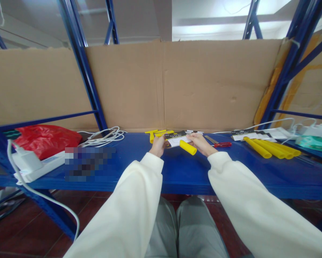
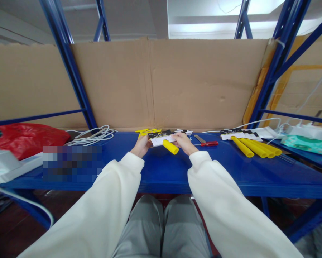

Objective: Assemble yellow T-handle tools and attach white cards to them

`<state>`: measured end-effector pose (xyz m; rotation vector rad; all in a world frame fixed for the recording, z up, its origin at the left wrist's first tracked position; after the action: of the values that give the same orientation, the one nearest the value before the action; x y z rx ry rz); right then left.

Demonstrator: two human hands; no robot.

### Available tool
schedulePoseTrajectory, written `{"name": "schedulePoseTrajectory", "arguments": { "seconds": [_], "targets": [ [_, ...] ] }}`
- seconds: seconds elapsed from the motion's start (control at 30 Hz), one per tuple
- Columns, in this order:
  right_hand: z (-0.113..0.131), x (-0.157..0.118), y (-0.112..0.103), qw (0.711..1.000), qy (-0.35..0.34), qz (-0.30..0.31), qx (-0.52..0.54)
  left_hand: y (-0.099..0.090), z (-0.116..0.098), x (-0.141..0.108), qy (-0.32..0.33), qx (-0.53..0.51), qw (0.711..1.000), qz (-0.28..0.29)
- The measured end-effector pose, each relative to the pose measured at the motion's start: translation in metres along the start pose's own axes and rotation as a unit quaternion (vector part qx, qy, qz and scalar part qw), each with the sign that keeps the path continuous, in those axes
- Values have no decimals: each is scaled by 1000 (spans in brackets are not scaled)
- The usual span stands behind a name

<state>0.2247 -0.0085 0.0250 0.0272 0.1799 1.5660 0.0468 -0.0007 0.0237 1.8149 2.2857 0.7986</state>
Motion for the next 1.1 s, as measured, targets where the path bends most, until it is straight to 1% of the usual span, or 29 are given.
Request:
{"name": "schedulePoseTrajectory", "arguments": {
  "seconds": [0.07,0.13,0.27,0.37,0.5,0.67,0.77,0.87,1.0,1.03,1.1],
  "targets": [
    [1,-1,1,1000,-6,5,4,-1,-2,-2,5,5,1000,-4],
    [1,-1,1,1000,-3,2,4,-1,-2,-4,-2,6,1000,1],
    [-3,2,-1,999,31,-1,-8,5,3,-3,-36,7,999,31],
    [-4,3,-3,999,34,-9,-21,9,9,-1,-51,10,997,51],
    [-4,2,-5,999,26,-36,-27,10,12,3,-50,40,995,78],
    [-1,2,-9,995,9,-95,-20,8,13,2,-70,88,986,126],
    [0,1,-11,993,0,-112,-28,9,14,-2,-50,107,980,163],
    [0,0,-11,994,3,-108,-28,9,16,-2,-24,114,976,182],
    [-3,1,-7,997,19,-76,-27,5,19,7,11,114,980,163],
    [-3,2,-7,996,19,-78,-38,4,20,10,19,121,980,154],
    [-2,3,-9,992,10,-105,-76,1,21,16,33,136,981,137]
  ]
}}
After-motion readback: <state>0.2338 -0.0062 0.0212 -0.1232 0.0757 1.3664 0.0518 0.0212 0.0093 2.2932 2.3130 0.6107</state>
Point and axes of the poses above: each hand's wrist, its own x-axis towards the middle knuckle, its own y-axis out of the palm, z = x × y, the point moved 5 cm from there along x, towards the middle knuckle, and after that the axes turned 14 degrees about y, right-handed, at the moved point
